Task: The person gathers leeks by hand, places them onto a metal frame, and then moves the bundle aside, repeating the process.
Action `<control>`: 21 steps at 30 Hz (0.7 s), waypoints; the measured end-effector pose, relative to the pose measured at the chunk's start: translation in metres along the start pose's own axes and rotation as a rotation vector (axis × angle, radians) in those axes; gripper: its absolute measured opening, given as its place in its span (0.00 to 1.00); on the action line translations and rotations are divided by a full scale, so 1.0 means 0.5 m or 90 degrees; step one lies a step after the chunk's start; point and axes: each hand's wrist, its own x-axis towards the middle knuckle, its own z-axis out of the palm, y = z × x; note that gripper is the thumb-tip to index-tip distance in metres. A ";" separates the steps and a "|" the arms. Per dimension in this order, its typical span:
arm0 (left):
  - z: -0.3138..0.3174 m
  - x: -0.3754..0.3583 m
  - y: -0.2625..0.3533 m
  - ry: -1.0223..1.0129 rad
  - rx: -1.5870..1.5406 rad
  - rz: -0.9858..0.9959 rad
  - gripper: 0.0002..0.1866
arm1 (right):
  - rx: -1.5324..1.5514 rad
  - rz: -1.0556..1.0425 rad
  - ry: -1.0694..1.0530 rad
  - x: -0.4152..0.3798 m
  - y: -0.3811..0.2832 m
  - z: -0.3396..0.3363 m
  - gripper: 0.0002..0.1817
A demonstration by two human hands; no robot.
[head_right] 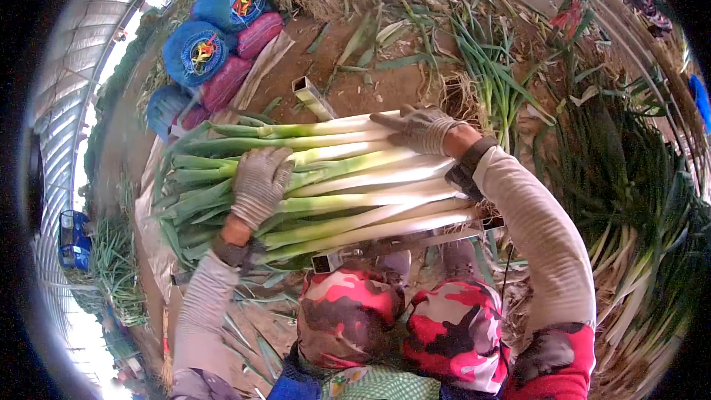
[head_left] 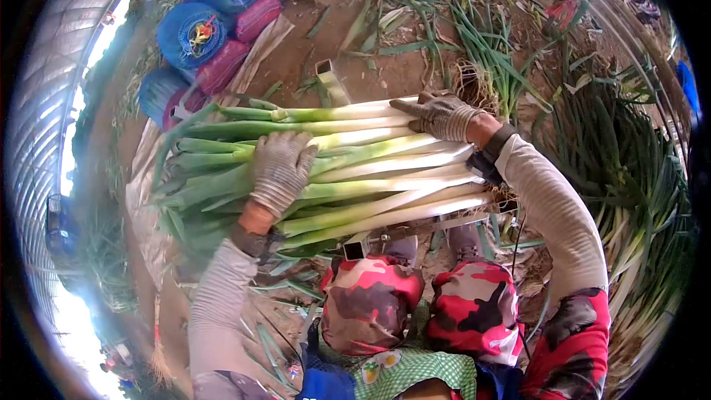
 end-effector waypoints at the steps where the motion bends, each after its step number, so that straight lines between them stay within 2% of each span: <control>1: -0.019 0.017 -0.008 0.023 -0.008 0.021 0.18 | -0.023 -0.040 0.036 0.001 0.005 0.003 0.28; 3: -0.052 0.058 -0.030 0.068 -0.029 0.068 0.20 | -0.011 -0.049 0.035 0.013 0.016 0.005 0.28; 6: 0.002 0.117 -0.135 -0.040 0.088 0.099 0.24 | 0.031 -0.081 0.057 0.009 0.026 0.017 0.27; 8: 0.084 0.121 -0.220 -0.106 0.071 0.100 0.25 | 0.074 -0.104 0.095 -0.004 0.032 0.024 0.26; 9: 0.084 0.127 -0.210 -0.142 0.063 0.098 0.26 | 0.085 -0.099 0.092 -0.007 0.040 0.031 0.26; 12: 0.042 0.127 -0.174 -0.392 0.065 -0.064 0.33 | 0.109 -0.117 0.171 -0.003 0.061 0.058 0.26; 13: 0.010 0.101 -0.129 -0.387 0.099 -0.103 0.33 | 0.127 -0.117 0.181 -0.003 0.060 0.060 0.26; 16: -0.031 0.037 -0.076 -0.318 0.135 -0.100 0.33 | 0.201 -0.117 0.138 -0.013 0.059 0.055 0.25; 17: -0.032 0.021 -0.075 -0.241 0.076 -0.100 0.33 | 0.240 -0.117 0.161 -0.021 0.049 0.052 0.23; 18: -0.037 0.032 -0.069 -0.264 0.064 -0.128 0.31 | 0.164 -0.110 0.206 -0.015 0.046 0.059 0.22; 21: 0.038 0.070 -0.142 -0.178 0.101 0.004 0.26 | 0.075 -0.030 0.131 -0.014 0.014 0.023 0.22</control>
